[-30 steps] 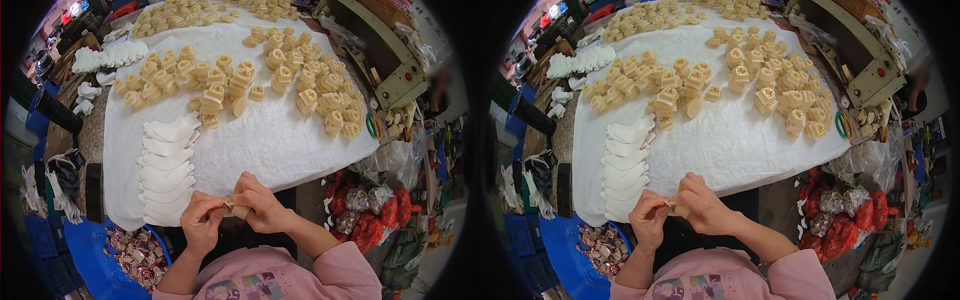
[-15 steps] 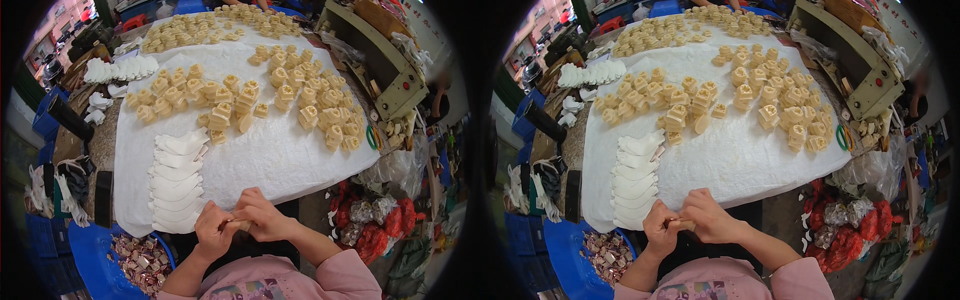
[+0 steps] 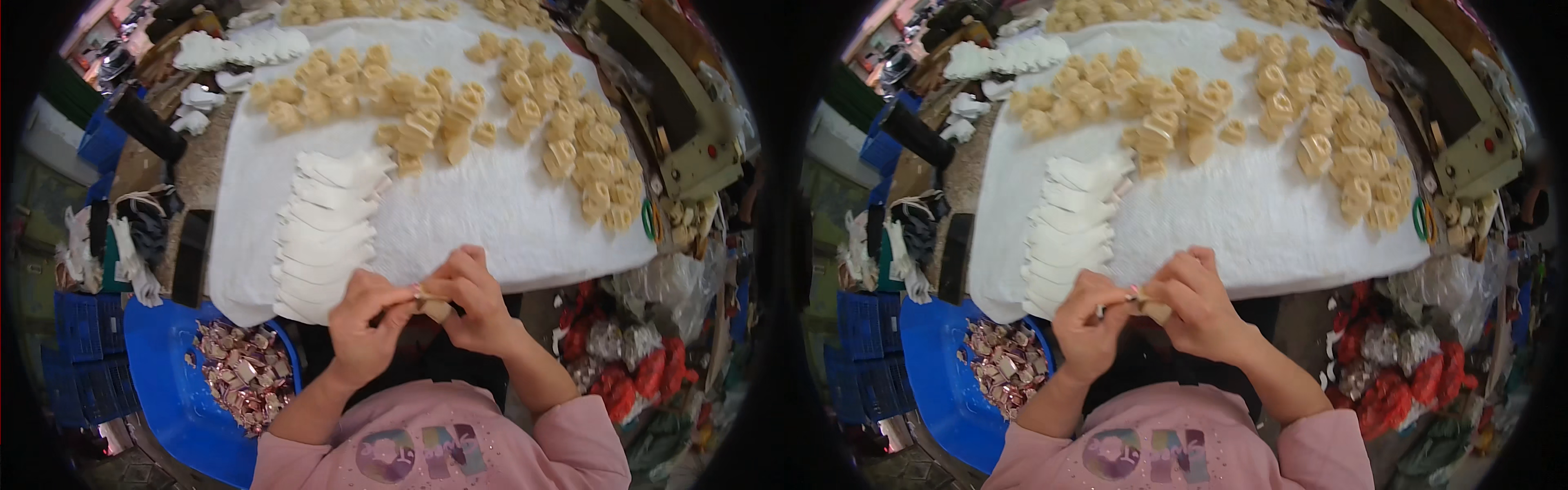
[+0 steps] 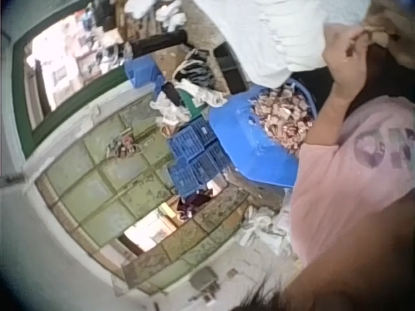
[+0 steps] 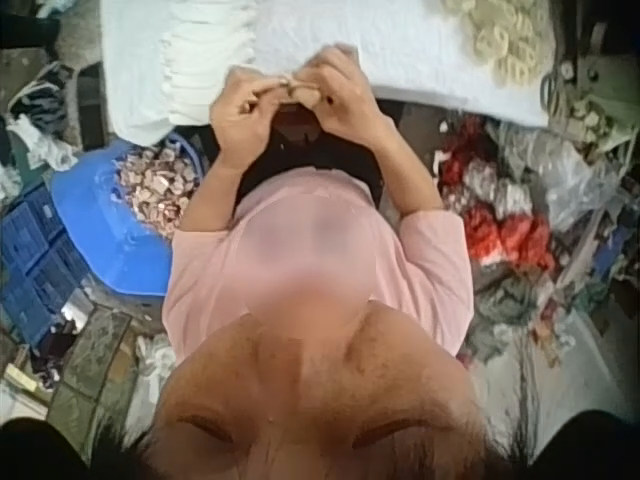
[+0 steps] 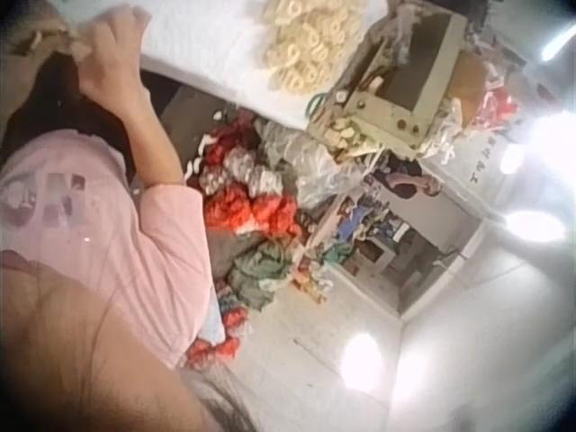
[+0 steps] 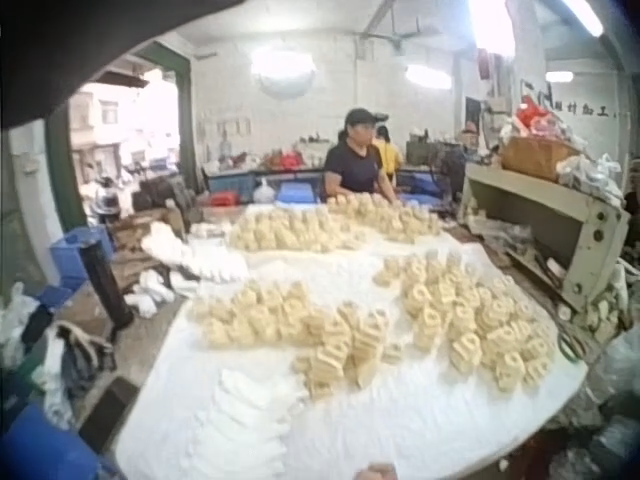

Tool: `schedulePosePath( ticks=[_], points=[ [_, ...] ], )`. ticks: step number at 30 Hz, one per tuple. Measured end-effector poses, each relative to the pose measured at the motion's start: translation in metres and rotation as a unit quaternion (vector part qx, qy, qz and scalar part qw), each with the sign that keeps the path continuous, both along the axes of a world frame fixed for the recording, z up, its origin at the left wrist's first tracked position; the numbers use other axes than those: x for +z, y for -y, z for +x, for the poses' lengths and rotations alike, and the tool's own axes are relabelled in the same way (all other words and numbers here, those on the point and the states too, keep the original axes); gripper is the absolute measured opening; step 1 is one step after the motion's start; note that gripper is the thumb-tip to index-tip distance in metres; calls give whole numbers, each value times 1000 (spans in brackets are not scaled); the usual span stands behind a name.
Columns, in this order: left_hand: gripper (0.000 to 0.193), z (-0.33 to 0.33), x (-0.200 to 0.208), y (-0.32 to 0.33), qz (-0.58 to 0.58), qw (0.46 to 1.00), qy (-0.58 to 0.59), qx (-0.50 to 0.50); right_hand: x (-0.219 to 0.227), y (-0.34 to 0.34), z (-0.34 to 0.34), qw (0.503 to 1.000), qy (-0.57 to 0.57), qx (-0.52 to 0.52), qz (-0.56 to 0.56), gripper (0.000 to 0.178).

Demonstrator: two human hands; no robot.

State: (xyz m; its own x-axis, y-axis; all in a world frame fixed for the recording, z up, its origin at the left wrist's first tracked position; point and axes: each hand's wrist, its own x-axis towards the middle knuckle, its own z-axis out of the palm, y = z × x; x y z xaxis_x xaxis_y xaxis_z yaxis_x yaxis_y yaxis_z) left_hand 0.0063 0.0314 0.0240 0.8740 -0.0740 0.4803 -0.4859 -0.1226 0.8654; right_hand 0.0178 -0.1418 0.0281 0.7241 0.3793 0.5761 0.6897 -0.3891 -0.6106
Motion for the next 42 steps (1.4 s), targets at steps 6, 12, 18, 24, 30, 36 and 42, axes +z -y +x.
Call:
schedulePosePath(
  ticks=[6,12,18,24,30,36,42],
  points=[
    [7,2,-9,-5,-4,999,-30,-31,-8,-3,1,999,-48,2,24,34],
    [7,0,-2,-1,23,999,-34,-5,-8,-3,-1,999,-37,-5,22,35],
    [7,6,4,0,159,981,107,27,-7,-3,-5,999,-21,-21,-27,29],
    [12,16,11,-3,189,974,121,-32,-3,0,-5,998,-18,-21,-64,23],
    [14,20,12,-4,228,955,167,-90,-2,2,-3,998,-24,-3,-59,24],
    [22,8,-4,3,109,987,112,-36,-7,1,-2,1000,23,-16,1,26],
    [25,15,-13,0,90,986,134,-36,-15,-3,-2,999,30,-21,25,29]
  ],
)
